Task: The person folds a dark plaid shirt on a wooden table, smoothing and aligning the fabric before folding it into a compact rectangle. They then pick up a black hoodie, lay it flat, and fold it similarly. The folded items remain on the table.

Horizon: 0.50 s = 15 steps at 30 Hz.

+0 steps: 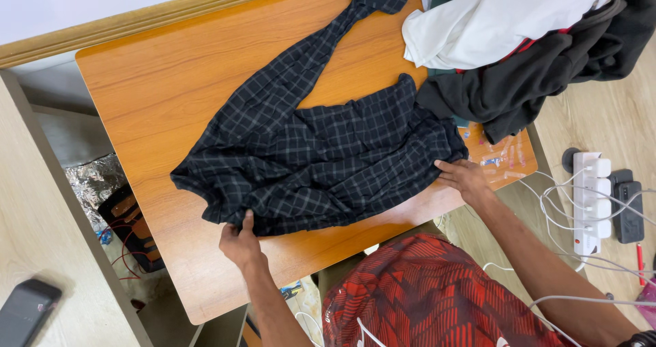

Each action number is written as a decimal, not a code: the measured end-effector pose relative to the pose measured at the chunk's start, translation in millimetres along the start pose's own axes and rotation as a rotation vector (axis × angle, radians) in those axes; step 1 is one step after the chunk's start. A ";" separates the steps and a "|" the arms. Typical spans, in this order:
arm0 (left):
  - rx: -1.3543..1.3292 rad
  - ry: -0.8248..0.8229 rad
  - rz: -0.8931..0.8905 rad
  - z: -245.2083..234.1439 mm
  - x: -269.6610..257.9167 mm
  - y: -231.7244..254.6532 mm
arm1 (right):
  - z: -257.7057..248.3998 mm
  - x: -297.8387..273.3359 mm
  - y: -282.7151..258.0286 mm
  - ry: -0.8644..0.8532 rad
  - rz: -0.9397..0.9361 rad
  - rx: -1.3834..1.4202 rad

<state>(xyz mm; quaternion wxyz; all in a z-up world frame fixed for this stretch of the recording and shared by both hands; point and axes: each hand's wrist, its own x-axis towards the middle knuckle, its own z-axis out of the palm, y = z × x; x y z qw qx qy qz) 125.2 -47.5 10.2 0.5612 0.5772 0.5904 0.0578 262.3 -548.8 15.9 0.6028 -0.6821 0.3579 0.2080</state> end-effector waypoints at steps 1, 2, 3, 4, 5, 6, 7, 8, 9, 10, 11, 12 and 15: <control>-0.130 0.006 0.029 -3.9 0.5 -7.8 | 1.5 4.5 3.1 -0.008 -0.022 0.025; -0.181 0.038 -0.032 -9.4 0.5 -15.0 | 0.5 7.7 6.0 -0.021 -0.035 0.069; -0.233 0.072 -0.095 -17.8 0.6 -21.3 | -0.5 10.4 9.1 -0.036 -0.048 0.113; -0.285 0.106 -0.157 -25.6 0.0 -26.6 | -2.1 11.9 11.1 -0.051 -0.061 0.156; -0.240 0.156 -0.194 -32.4 -2.4 -31.0 | -5.3 11.6 13.8 -0.062 -0.070 0.125; -0.196 0.206 -0.232 -39.2 -5.3 -34.6 | -8.5 9.6 17.5 -0.072 -0.080 0.094; -0.153 0.255 -0.269 -44.7 -7.9 -38.0 | -10.1 7.7 20.3 -0.083 -0.091 0.063; -0.076 0.265 -0.223 -49.4 -11.2 -41.3 | -10.1 5.3 22.5 -0.043 -0.050 0.001; 0.001 0.275 -0.177 -53.5 -14.5 -43.9 | -8.9 2.3 24.0 -0.003 -0.008 -0.060; 0.078 0.285 -0.130 -56.0 -16.3 -45.3 | -7.7 -0.5 23.6 0.036 0.033 -0.122; 0.232 0.291 -0.128 -58.3 -16.4 -45.3 | -6.2 -2.9 20.6 0.040 0.043 -0.172; 0.386 0.296 -0.127 -61.8 -16.8 -44.6 | -5.1 -6.3 16.1 0.044 0.052 -0.223; 0.557 0.312 -0.118 -68.8 -18.5 -37.1 | -3.1 -20.1 -7.8 0.072 0.012 -0.672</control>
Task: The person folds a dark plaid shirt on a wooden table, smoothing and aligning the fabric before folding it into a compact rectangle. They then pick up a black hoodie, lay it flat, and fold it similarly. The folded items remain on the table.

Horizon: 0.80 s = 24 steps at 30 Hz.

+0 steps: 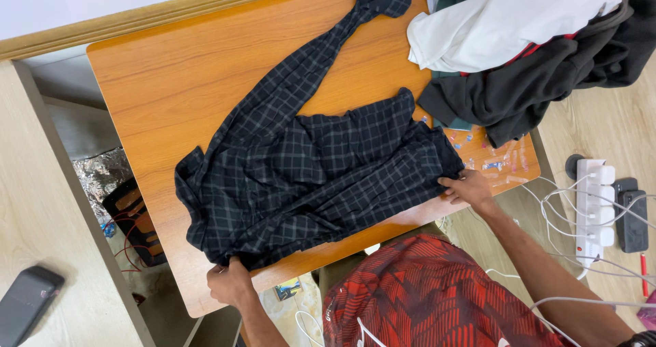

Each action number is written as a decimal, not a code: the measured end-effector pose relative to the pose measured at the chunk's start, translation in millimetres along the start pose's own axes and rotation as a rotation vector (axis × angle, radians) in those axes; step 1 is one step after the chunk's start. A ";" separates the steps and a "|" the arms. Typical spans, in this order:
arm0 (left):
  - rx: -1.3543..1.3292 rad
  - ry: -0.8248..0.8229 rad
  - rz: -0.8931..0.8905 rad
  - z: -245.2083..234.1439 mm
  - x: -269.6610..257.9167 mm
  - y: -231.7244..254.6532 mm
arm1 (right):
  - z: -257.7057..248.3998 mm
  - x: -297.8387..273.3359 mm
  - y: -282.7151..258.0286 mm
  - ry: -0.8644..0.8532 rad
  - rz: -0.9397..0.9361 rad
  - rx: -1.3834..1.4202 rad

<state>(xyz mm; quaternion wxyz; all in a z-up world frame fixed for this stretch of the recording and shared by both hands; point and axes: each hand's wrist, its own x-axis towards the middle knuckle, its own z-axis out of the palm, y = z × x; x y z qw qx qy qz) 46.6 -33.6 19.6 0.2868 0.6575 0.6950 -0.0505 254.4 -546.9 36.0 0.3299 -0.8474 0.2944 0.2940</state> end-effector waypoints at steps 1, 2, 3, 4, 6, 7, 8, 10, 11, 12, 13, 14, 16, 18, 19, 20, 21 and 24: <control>0.009 0.007 0.003 -3.4 -1.2 2.9 | -6.6 -5.2 -8.5 0.023 -0.025 -0.198; -0.013 0.002 0.009 -6.6 -2.5 8.1 | -10.6 -10.8 -17.9 0.115 -0.078 -0.321; -0.034 -0.003 0.016 -10.5 -3.4 14.6 | -12.1 -15.5 -28.8 0.207 -0.132 -0.443; -0.056 -0.009 0.022 -13.9 -5.3 21.3 | -13.2 -20.5 -39.7 0.299 -0.187 -0.565; -0.127 0.081 0.233 -20.5 -12.6 33.6 | -15.7 -30.8 -60.3 0.360 -0.406 -0.457; -0.162 0.126 0.337 -23.2 -15.5 41.1 | -15.4 -34.8 -70.4 0.390 -0.515 -0.400; -0.165 0.142 0.436 -25.5 -17.1 49.7 | -13.8 -37.3 -80.3 0.351 -0.674 -0.378; -0.169 0.171 0.633 -28.2 -18.9 66.5 | -8.6 -38.3 -96.0 0.269 -0.988 -0.330; -0.127 0.169 0.701 -27.4 -17.7 76.4 | -3.3 -36.1 -101.7 0.214 -1.032 -0.379; -0.085 0.166 0.767 -26.2 -14.8 86.8 | 3.0 -32.2 -106.1 0.157 -1.075 -0.428; -0.042 0.164 0.834 -25.2 -12.7 94.6 | 7.6 -27.5 -108.1 0.100 -1.117 -0.478; -0.026 0.096 0.761 -24.2 -10.5 99.8 | 11.0 -22.0 -107.9 0.059 -1.073 -0.530; 0.007 -0.040 0.615 -22.7 -1.6 108.2 | 21.0 -8.2 -104.7 -0.022 -0.981 -0.630; 0.202 -0.080 0.602 -22.9 8.3 108.7 | 24.9 6.5 -96.4 -0.031 -0.854 -0.719; 0.301 -0.100 0.593 -22.2 14.2 107.4 | 24.9 13.9 -91.3 -0.036 -0.789 -0.762; 0.339 -0.097 0.618 -20.5 19.9 104.6 | 23.6 20.6 -85.9 -0.034 -0.784 -0.761; 0.378 -0.094 0.642 -19.2 25.1 99.6 | 21.7 26.6 -80.9 -0.032 -0.779 -0.759; 0.459 -0.019 0.621 -18.6 43.2 81.8 | 25.0 39.4 -71.3 0.023 -0.658 -0.805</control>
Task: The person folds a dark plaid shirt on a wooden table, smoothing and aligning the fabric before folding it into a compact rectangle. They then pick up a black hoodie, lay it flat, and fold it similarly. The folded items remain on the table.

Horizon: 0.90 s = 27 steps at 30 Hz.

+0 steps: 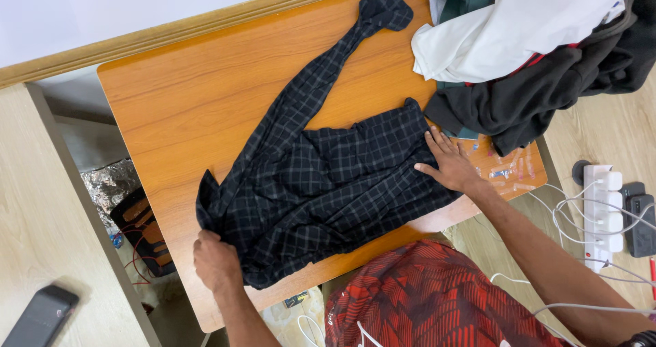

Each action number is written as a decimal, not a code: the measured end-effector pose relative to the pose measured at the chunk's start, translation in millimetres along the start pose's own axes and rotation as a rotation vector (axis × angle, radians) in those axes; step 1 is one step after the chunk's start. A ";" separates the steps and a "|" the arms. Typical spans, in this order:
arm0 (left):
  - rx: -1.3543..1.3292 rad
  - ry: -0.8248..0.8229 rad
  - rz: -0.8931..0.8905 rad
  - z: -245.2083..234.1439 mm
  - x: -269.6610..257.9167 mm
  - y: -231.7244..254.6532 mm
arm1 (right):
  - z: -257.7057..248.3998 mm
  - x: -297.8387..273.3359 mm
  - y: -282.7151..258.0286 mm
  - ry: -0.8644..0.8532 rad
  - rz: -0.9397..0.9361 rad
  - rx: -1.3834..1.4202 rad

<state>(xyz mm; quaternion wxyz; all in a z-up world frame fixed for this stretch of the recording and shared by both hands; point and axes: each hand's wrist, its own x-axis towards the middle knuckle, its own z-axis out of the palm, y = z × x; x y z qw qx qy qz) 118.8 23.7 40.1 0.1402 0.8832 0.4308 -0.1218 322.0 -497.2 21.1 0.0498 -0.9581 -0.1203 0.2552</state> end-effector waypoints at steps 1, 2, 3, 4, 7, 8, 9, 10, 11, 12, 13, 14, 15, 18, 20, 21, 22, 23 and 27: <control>0.029 0.022 -0.029 2.0 1.2 -7.8 | 1.2 1.4 1.1 -0.006 0.060 -0.025; 0.037 0.046 -0.030 2.1 1.1 -16.7 | 0.2 3.3 0.8 -0.017 0.116 -0.037; 0.045 0.070 -0.031 1.6 1.2 -24.1 | -1.7 5.7 -0.2 -0.028 0.173 -0.049; 0.053 0.094 -0.036 1.6 2.2 -28.2 | -3.9 8.4 -2.2 -0.041 0.227 -0.062; -0.026 0.019 -0.096 -4.9 10.9 -32.0 | -22.0 12.2 -11.6 0.007 0.210 -0.042; -0.045 0.051 -0.092 -8.5 11.9 -31.0 | -28.4 12.9 -17.7 0.026 0.261 -0.006; -0.064 0.083 -0.087 -11.7 12.4 -27.5 | -35.5 12.6 -23.2 0.043 0.312 0.029; -0.082 0.115 -0.082 -15.7 14.8 -22.2 | -41.2 13.1 -29.5 0.060 0.365 0.065; -0.101 0.127 -0.046 -20.3 18.1 -16.0 | -45.4 14.9 -36.3 0.139 0.270 0.095; -0.120 0.139 -0.008 -25.0 22.0 -8.8 | -49.1 16.5 -42.0 0.219 0.177 0.126; -0.140 0.151 0.031 -29.9 26.0 -1.5 | -52.1 18.8 -46.4 0.298 0.083 0.157; -0.154 0.167 0.120 -34.5 29.2 5.9 | -54.3 22.3 -49.6 0.294 -0.024 0.150; -0.168 0.182 0.210 -38.3 31.1 13.1 | -55.5 26.6 -51.7 0.288 -0.130 0.143; -0.146 0.078 0.324 -43.9 44.3 34.4 | -50.3 36.7 -53.2 0.184 -0.241 0.188; -0.107 -0.031 0.325 -44.8 53.0 41.7 | -44.5 39.5 -47.6 0.119 -0.227 0.215; -0.086 -0.079 0.314 -44.4 57.3 43.1 | -40.2 38.2 -44.4 0.103 -0.213 0.216; -0.066 -0.128 0.302 -42.7 60.9 42.9 | -36.0 37.1 -40.7 0.086 -0.197 0.217; -0.064 -0.111 0.321 -40.6 64.7 40.7 | -31.7 37.3 -37.2 0.096 -0.185 0.191; -0.004 -0.061 0.274 -31.1 79.3 19.2 | -15.6 42.1 -28.0 0.123 -0.105 0.086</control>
